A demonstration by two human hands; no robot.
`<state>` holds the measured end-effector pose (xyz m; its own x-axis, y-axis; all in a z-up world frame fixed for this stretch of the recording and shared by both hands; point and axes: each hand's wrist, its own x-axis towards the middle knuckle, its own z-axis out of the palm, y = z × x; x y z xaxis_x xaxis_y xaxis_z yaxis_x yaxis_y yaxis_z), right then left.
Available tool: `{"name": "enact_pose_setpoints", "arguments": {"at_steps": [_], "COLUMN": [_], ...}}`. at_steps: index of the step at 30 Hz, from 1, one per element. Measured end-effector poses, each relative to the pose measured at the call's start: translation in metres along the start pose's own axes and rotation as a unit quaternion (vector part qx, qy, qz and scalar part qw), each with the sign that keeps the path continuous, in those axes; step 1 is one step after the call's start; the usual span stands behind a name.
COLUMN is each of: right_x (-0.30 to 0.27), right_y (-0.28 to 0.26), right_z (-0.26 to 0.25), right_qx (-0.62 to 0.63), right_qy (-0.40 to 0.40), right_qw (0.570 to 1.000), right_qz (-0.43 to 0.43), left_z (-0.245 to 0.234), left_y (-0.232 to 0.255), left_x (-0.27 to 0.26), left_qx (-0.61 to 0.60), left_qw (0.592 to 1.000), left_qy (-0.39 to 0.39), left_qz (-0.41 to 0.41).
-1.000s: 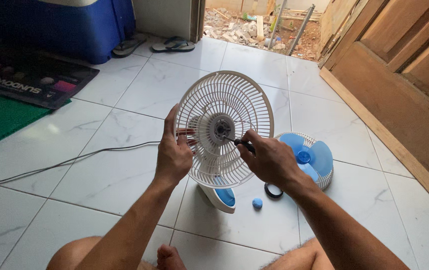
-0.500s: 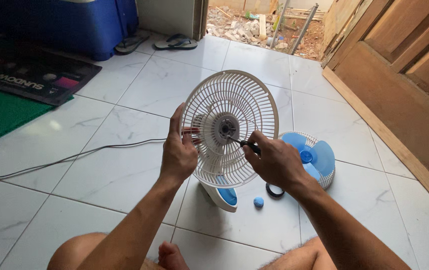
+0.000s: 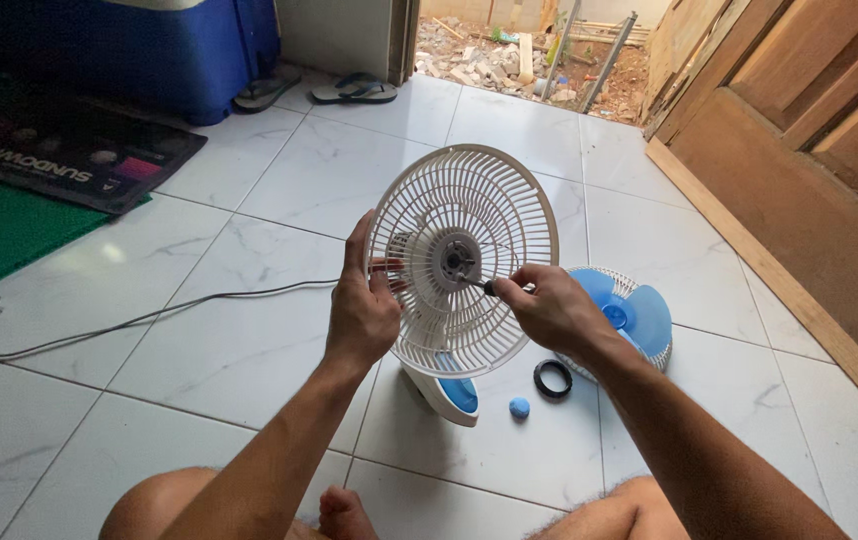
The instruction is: The person sits on the floor and disassembles a small electric desk fan. They remove the front grille, unscrew the blue blade cap, take off the blades, detach the rear grille and motor housing cover, and use a screwdriver on the motor housing parts.
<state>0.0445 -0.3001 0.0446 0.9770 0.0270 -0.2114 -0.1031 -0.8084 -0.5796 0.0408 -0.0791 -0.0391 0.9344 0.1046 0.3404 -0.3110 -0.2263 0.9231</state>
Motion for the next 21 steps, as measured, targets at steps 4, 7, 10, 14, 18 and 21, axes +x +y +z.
{"name": "enact_pose_setpoints", "arguments": {"at_steps": [4,7,10,14,18,21], "right_x": [0.008,0.008,0.007,0.012,0.025,0.028], "right_y": [0.005,0.006,0.005,0.008,0.017,0.018], "right_z": [-0.001,-0.003,-0.004,-0.008,-0.011,-0.004], "right_qx": [0.082,0.125,0.196,0.259,0.24,-0.004], "right_qy": [-0.047,-0.062,-0.108,-0.15,-0.165,-0.1], "right_qw": [0.995,0.985,0.963,0.939,0.94,0.994], "right_qz": [0.043,0.097,0.148,0.172,0.175,0.039], "left_z": [0.0,0.001,0.005,0.01,0.007,0.006], "left_y": [0.0,0.001,0.001,0.005,0.012,0.017], "left_x": [-0.001,-0.004,-0.006,-0.009,-0.012,-0.006], "left_qx": [0.005,0.004,0.012,0.02,0.036,0.056], "left_qw": [1.0,0.999,0.998,0.997,0.999,0.998], "left_qy": [0.001,0.003,0.009,0.004,-0.016,-0.032], "left_qz": [0.018,0.045,0.065,0.07,0.017,-0.021]}}
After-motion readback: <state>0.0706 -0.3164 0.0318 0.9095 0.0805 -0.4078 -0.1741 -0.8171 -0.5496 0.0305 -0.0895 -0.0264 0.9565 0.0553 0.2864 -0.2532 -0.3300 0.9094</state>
